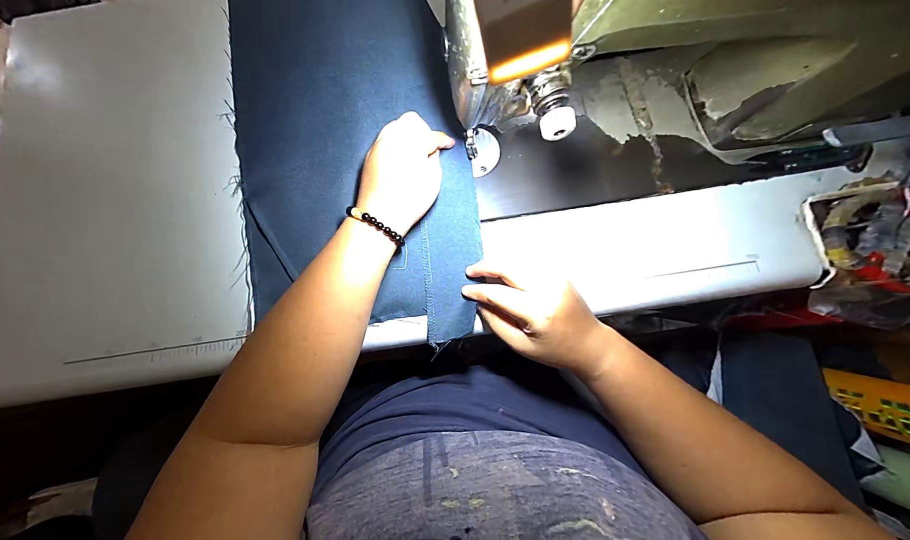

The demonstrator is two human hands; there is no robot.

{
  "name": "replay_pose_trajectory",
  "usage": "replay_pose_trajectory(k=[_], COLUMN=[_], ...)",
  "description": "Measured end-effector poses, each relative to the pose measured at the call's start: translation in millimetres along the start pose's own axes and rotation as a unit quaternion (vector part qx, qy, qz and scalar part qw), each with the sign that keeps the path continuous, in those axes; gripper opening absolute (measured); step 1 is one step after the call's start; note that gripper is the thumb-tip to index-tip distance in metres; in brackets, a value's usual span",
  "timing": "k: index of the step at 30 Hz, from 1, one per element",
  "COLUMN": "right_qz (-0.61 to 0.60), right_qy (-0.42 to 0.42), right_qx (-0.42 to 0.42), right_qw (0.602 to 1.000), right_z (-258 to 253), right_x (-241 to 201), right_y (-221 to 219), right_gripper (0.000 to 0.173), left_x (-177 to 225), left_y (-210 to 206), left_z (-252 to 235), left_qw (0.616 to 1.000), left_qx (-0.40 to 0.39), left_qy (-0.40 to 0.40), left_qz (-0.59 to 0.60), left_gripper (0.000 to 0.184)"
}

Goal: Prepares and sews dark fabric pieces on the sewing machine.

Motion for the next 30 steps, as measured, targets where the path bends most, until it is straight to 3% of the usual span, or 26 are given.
replay_pose_trajectory(k=[14,21,24,30], right_qz=[-0.013,0.003,0.011,0.011], right_qy=[-0.008,-0.029,-0.049,-0.064], right_qx=[0.001,-0.003,-0.022,-0.019], right_qw=[1.000,1.000,0.999,0.998], right_z=[-1,-1,2,15], right_x=[0,1,-3,-7], right_y=[2,0,1,4], right_gripper=[0.024,0.025,0.025,0.026], left_x=[5,17,23,31], left_y=[-4,-6,-17,-26], left_z=[0,9,30,45], left_qw=[1.000,0.988,0.977,0.977], left_qx=[0.007,-0.092,-0.185,-0.193], left_qy=[-0.009,-0.017,-0.004,0.021], left_qz=[-0.023,-0.125,-0.105,-0.085], left_gripper=[0.031,0.036,0.062,0.066])
Point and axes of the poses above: each hand's wrist, its own z-axis away from the middle knuckle, its own y-axis out of the back of the hand, x = y × z, the point moved 8 cm from there along -z, towards the middle knuckle, and after that the axes turned 9 degrees about -z, right-handed, at the moved point
